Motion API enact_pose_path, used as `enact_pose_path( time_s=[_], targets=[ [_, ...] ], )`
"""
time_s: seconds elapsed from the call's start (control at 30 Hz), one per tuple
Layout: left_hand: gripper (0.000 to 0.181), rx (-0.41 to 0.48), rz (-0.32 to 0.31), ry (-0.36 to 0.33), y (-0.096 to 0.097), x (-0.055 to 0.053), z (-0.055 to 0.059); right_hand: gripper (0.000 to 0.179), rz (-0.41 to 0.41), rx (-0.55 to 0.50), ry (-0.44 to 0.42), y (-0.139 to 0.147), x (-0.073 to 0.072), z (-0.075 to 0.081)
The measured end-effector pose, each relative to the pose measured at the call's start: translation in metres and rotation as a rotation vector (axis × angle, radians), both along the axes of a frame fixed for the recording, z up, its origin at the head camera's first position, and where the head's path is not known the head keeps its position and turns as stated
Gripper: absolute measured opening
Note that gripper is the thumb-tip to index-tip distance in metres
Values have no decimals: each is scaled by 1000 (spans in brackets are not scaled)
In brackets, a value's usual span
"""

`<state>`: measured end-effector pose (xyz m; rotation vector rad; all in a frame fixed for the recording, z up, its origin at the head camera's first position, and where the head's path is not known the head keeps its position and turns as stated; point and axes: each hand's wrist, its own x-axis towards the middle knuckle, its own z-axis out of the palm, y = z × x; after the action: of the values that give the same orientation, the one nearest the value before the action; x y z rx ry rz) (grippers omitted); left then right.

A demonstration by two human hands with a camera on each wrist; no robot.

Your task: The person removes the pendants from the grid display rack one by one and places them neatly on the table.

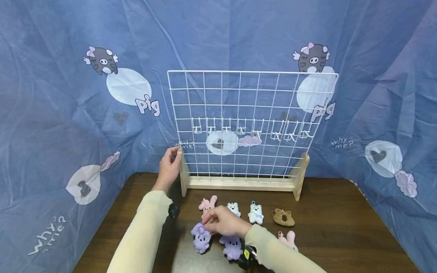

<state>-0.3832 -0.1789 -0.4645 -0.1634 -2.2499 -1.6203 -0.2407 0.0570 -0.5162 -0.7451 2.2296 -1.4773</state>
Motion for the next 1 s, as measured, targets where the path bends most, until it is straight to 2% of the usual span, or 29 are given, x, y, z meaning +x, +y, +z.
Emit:
enact_pose_path(
  time_s=[0.23, 0.4, 0.8, 1.0],
  targets=[
    [35, -10, 6, 5, -1, -1, -2, 10, 20, 154, 189, 0, 1, 0],
    [35, -7, 2, 8, 0, 0, 0, 15, 34, 217, 273, 1, 2, 0],
    [35, -11, -5, 4, -1, 0, 1, 19, 60, 221, 261, -1, 5, -1],
    [35, -6, -4, -1, -1, 0, 1, 20, 72, 260, 317, -4, 5, -5]
  ],
)
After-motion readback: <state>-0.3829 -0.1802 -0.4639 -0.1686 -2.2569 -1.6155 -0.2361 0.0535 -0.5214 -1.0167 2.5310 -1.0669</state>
